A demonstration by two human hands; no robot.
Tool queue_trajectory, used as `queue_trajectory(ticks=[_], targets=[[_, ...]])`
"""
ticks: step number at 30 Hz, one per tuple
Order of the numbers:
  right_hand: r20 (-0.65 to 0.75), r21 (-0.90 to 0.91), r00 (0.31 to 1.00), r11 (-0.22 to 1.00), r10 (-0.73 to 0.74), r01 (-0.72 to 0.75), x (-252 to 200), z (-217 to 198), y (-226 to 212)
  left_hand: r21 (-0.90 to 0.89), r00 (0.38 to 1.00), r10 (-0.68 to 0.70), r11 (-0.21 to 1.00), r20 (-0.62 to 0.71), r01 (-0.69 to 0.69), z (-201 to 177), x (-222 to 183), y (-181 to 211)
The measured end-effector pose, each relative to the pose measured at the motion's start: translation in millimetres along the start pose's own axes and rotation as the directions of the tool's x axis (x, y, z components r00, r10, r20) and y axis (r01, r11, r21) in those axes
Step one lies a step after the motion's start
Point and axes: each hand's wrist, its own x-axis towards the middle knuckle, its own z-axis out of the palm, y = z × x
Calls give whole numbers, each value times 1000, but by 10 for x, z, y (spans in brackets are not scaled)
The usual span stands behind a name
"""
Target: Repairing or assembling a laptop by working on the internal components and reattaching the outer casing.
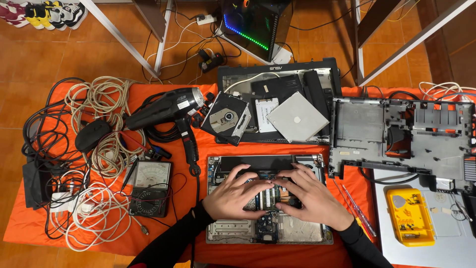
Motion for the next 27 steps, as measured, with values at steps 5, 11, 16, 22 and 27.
queue_trajectory(ticks=[5, 11, 16, 22, 27], targets=[[-19, -9, 1000, 1000, -17, 17, 11, -13, -33, 28, 998, 29, 999, -55, -28, -19, 2, 11], [-32, -10, 997, 998, -67, 66, 11, -41, -48, -18, 999, -16, 1000, 34, 17, -12, 23, -15], [-47, -10, 997, 998, -63, 62, -16, -7, -49, -20, 998, -36, 999, 49, 37, -65, 28, 27], [-32, -1, 998, 999, -54, 54, -33, 2, -47, -32, 995, -72, 997, 75, 74, -80, 22, 50], [-53, -38, 995, 996, -88, 86, -46, -19, -85, 31, 997, -35, 999, 64, 33, -115, 49, 55]])
